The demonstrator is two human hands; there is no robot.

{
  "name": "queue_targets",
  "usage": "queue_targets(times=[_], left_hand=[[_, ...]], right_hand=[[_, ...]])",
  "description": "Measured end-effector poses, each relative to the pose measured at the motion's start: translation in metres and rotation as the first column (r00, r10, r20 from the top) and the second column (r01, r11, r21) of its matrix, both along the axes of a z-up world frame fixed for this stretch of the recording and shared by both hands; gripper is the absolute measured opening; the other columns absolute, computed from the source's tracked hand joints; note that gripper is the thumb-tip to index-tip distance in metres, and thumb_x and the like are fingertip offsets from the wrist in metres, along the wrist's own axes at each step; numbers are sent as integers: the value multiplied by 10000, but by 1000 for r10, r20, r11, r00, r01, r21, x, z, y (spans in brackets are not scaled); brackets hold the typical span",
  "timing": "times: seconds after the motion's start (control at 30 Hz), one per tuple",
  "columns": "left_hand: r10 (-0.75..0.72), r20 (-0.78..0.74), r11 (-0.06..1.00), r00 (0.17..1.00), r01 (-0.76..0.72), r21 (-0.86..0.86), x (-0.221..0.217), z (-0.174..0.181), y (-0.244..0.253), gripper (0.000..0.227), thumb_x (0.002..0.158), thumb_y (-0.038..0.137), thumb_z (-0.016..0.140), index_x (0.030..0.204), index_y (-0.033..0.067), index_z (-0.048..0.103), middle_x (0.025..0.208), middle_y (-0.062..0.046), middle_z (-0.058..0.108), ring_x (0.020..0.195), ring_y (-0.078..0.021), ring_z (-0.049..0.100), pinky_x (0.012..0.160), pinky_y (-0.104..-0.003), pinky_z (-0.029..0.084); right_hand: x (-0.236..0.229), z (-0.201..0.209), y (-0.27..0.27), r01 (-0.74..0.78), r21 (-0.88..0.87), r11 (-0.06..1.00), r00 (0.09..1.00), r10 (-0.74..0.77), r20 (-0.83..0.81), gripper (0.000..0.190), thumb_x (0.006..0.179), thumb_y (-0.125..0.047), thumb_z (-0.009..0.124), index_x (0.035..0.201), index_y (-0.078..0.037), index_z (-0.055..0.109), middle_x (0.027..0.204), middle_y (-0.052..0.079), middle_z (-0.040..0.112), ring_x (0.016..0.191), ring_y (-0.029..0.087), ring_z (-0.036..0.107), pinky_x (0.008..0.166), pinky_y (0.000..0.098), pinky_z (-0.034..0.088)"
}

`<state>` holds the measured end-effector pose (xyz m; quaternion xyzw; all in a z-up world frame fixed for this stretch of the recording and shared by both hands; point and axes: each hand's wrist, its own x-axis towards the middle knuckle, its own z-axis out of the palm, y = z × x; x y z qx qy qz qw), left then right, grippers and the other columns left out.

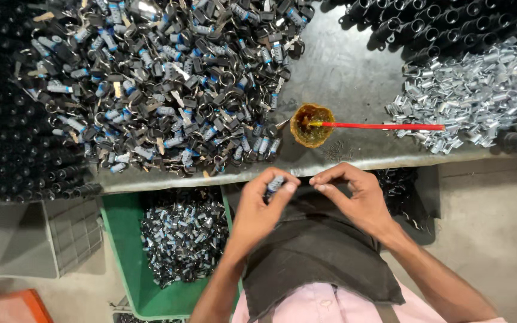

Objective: The person repeatedly picks small metal key components from a pile, applies a yellow substance with a red brush, and attaches a metal ring to each component. Finished units are placed into a green bin below the workbench.

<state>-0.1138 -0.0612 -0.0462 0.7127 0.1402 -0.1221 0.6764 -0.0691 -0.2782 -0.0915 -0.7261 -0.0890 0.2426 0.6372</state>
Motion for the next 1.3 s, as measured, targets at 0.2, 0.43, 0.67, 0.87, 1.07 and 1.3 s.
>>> queue_targets(times=[0.2, 0.43, 0.67, 0.87, 1.07, 1.3], left_hand=[[27, -56, 967, 998, -40, -252, -3, -29, -18, 110, 964, 121, 694, 1023, 31, 717, 874, 61, 650, 765, -8, 491, 674, -187, 406], [-77, -87, 965, 993, 53, -258, 5, -32, -12, 88, 986, 120, 671, 987, 35, 691, 869, 70, 633, 783, -12, 493, 682, -199, 408], [-146, -78, 986, 986, 151, 67, 12, -34, -17, 148, 1013, 172, 610, 972, 30, 619, 757, -76, 586, 697, -146, 525, 602, -320, 427], [-59, 28, 840, 998, 34, 541, 32, -36, -36, 142, 984, 138, 625, 977, 4, 578, 899, -206, 661, 767, -430, 619, 635, -490, 452], [-57, 273, 933, 960, -45, 356, 20, -33, -26, 164, 1053, 116, 612, 1195, 32, 615, 1070, -140, 661, 923, -307, 653, 797, -422, 521], [110, -356, 542, 928, -356, -761, -8, -40, -30, 264, 1043, 180, 621, 1285, 106, 545, 1011, -21, 596, 770, -108, 563, 663, -267, 490]], right_hand=[[-7, -8, 0, 115, 241, 964, 981, -72, -180, 115, 889, 41, 733, 970, -3, 664, 1062, 41, 600, 952, 105, 601, 843, 260, 524], [-7, -13, 0, 93, 231, 968, 979, -46, -200, 113, 875, 48, 758, 946, 3, 682, 1034, 55, 618, 935, 117, 615, 827, 264, 527], [2, -3, 5, 14, -153, 988, 964, 28, 265, 152, 815, 21, 798, 948, -27, 742, 1003, 51, 667, 878, 154, 669, 755, 273, 532], [2, 1, 20, 177, -346, 921, 887, 3, 462, 152, 896, -33, 759, 996, -8, 647, 1047, 94, 631, 833, 200, 665, 684, 301, 546], [2, 8, 14, 162, -367, 916, 954, -50, 295, 146, 924, -33, 746, 993, -6, 620, 948, 86, 605, 729, 203, 610, 651, 310, 502], [-2, 17, 24, 148, 122, 981, 984, -158, 81, 119, 928, 73, 695, 1009, 16, 630, 1053, 82, 621, 913, 136, 714, 781, 249, 602]])
